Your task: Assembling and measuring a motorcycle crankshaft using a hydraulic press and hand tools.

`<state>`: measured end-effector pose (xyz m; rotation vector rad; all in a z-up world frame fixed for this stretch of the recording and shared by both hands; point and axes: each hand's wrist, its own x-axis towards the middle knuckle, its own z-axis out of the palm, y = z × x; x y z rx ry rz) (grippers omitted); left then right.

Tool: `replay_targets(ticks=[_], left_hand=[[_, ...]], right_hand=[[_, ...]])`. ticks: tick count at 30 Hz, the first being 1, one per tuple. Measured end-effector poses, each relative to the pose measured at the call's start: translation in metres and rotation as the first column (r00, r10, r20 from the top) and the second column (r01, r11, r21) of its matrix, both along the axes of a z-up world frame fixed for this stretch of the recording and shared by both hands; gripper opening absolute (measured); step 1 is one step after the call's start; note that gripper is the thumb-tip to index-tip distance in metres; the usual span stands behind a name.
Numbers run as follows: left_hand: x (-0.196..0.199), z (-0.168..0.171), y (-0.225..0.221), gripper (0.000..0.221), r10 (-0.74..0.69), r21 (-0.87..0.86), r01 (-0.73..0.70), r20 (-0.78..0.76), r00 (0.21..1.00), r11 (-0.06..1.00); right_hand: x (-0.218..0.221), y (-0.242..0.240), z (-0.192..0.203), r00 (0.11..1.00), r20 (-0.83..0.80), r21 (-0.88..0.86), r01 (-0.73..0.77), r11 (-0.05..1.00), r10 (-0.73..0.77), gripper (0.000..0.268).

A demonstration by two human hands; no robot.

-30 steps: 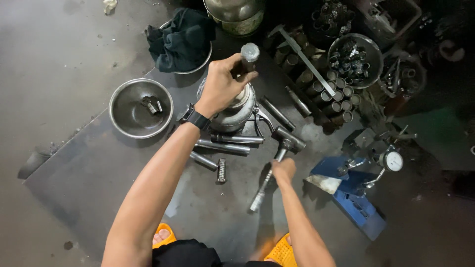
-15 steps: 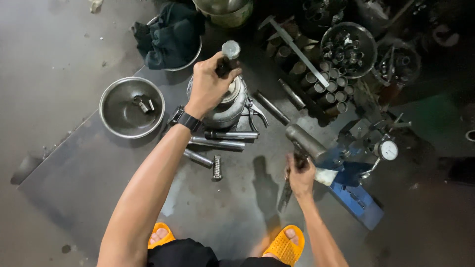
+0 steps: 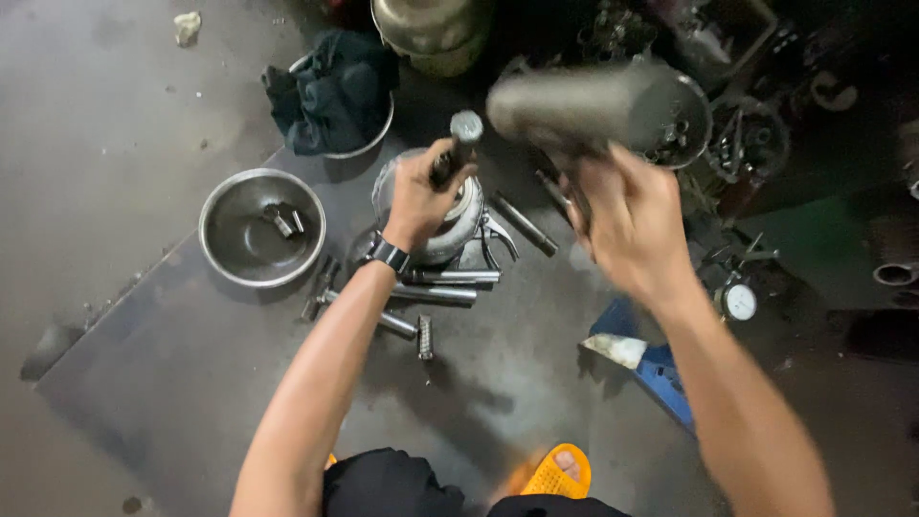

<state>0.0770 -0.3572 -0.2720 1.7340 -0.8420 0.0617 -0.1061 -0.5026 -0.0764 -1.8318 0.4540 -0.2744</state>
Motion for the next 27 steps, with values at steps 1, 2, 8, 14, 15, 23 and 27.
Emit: replay_targets(ticks=[1,2,8,14,15,23,27], left_hand=[[0.000,-0.001,-0.001,0.032,-0.004,-0.009,0.004,0.004,1.000,1.000],[0.000,-0.003,0.000,0.031,-0.011,-0.016,0.011,0.014,1.000,1.000],[-0.002,-0.010,-0.002,0.030,-0.058,-0.121,0.048,-0.077,0.995,0.992],[-0.005,0.011,0.003,0.032,-0.050,-0.085,0.039,-0.142,0.989,0.996],[-0.007,0.012,0.004,0.031,-0.033,-0.097,0.024,-0.097,0.995,0.995],[-0.007,0.015,0.010,0.031,-0.048,-0.120,0.036,-0.094,0.994,0.992],[-0.005,0.009,0.004,0.035,-0.004,-0.010,0.002,-0.193,0.981,1.000]], right_hand=[[0.018,-0.001,0.005,1.000,0.004,-0.009,0.004,1.000,-0.004,0.036],[0.036,0.000,0.010,0.998,-0.063,-0.111,-0.026,0.993,0.019,0.039],[0.077,0.010,0.028,0.928,-0.365,-0.360,-0.072,0.930,-0.070,0.045],[0.038,-0.063,0.079,0.984,0.146,0.153,-0.128,0.980,0.106,0.029],[0.031,-0.077,0.080,0.929,0.286,0.031,-0.253,0.967,0.234,0.034],[0.044,-0.013,0.010,0.979,-0.009,-0.726,-0.147,0.672,0.204,0.049],[-0.005,0.004,0.030,0.860,-0.445,-0.212,0.170,0.962,-0.250,0.030]])
